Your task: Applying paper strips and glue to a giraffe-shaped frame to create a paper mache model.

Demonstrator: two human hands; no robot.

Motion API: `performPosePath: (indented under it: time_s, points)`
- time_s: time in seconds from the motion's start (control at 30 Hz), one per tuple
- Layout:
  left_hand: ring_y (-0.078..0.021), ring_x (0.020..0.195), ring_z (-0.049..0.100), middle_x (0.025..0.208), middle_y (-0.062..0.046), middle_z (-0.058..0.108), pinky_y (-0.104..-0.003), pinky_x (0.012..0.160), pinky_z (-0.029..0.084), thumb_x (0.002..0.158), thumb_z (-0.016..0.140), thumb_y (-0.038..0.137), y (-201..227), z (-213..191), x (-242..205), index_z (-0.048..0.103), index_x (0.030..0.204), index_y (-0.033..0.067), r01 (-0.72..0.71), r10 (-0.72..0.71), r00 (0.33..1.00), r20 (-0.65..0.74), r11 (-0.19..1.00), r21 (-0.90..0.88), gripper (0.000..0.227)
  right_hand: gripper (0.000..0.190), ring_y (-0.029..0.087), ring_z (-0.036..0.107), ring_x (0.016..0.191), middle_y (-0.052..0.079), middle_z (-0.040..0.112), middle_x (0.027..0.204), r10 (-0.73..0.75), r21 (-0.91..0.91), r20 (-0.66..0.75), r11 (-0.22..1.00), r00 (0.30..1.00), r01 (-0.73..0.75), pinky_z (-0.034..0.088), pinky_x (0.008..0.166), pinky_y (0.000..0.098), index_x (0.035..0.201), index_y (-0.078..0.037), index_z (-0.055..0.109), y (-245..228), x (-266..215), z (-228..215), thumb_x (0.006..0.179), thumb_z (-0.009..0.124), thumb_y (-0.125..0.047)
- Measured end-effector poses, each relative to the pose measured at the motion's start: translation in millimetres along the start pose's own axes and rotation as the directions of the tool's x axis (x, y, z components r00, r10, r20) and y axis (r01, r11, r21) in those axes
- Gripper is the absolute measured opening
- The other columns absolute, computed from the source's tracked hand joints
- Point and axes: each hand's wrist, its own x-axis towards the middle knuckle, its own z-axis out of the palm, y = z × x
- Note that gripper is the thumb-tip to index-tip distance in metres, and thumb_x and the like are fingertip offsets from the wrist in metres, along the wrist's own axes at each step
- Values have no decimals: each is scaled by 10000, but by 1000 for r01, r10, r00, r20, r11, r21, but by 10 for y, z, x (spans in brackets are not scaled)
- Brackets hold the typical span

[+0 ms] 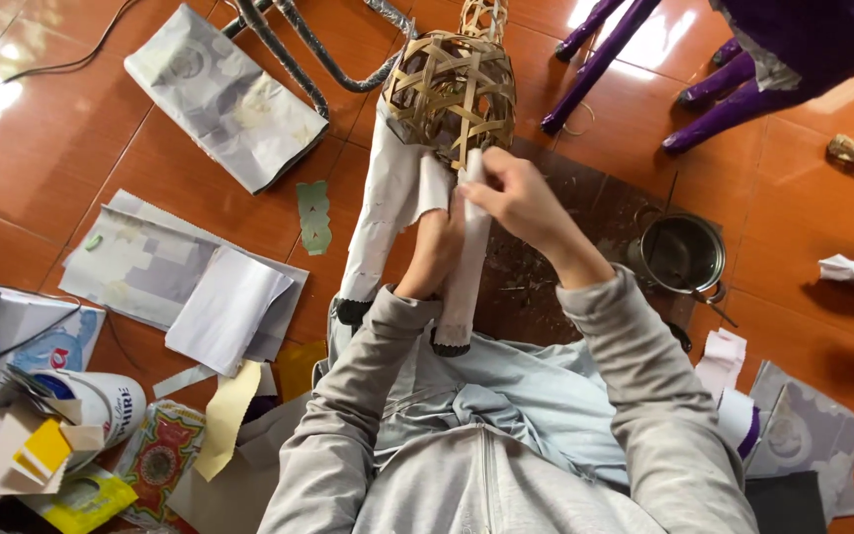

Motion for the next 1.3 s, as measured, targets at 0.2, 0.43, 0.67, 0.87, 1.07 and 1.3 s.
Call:
performPosePath:
  time_s: [0.2,0.43,0.67,0.87,1.07,1.3]
  points:
    - [-108,605,397,694,-3,449,-336,508,323,1064,555,115,-642,0,-116,497,777,-40,113,-23,980,198,882,-457,332,266,121,514,832,54,566,874,-99,-129,-31,987,995,94,460,739,290,917,22,599,186,198,148,970,702,-217]
    - [-139,862,623,1008,-73,674,-295,718,537,1123,432,458,756,-480,-95,600,1246,-32,496,-395,852,344,399,-771,532,193,221,614,1071,101,606,1123,-397,-230,-2,894,918,386,515,923,319,1071,3,682,280,85,150,1058,587,-164]
    - [-263,1248,575,1399,-161,580,-409,1083,478,1071,406,487,748,-432,-43,471,1480,11,424,-299,887,351,228,-877,631,324,248,512,1462,57,613,1488,-640,-624,344,391,687,677,250,1271,416,1357,-132,689,627,180,93,1065,609,-246]
    - [-240,1336,526,1468,-116,527,-380,1110,452,1079,404,409,681,-352,-43,435,1510,62,291,-289,931,221,228,-929,554,446,155,438,1475,-14,667,1417,-571,-751,560,-44,601,659,-59,1296,473,1280,-198,715,391,276,-6,1011,552,-514]
    - [-212,1203,579,1370,-117,586,-351,1018,491,1118,398,386,575,-336,-34,466,1499,17,279,-377,914,152,310,-909,535,439,195,553,1288,-19,700,1011,-345,-683,674,48,654,729,-3,1267,541,866,-175,734,332,422,54,998,565,-558]
    - [-182,1124,626,1266,-101,632,-330,974,539,1113,390,353,761,-363,-54,511,1428,27,200,-264,959,100,385,-901,469,365,174,590,1118,-16,633,883,-164,-722,673,69,721,689,93,1292,500,816,-169,692,175,463,181,1050,505,-379]
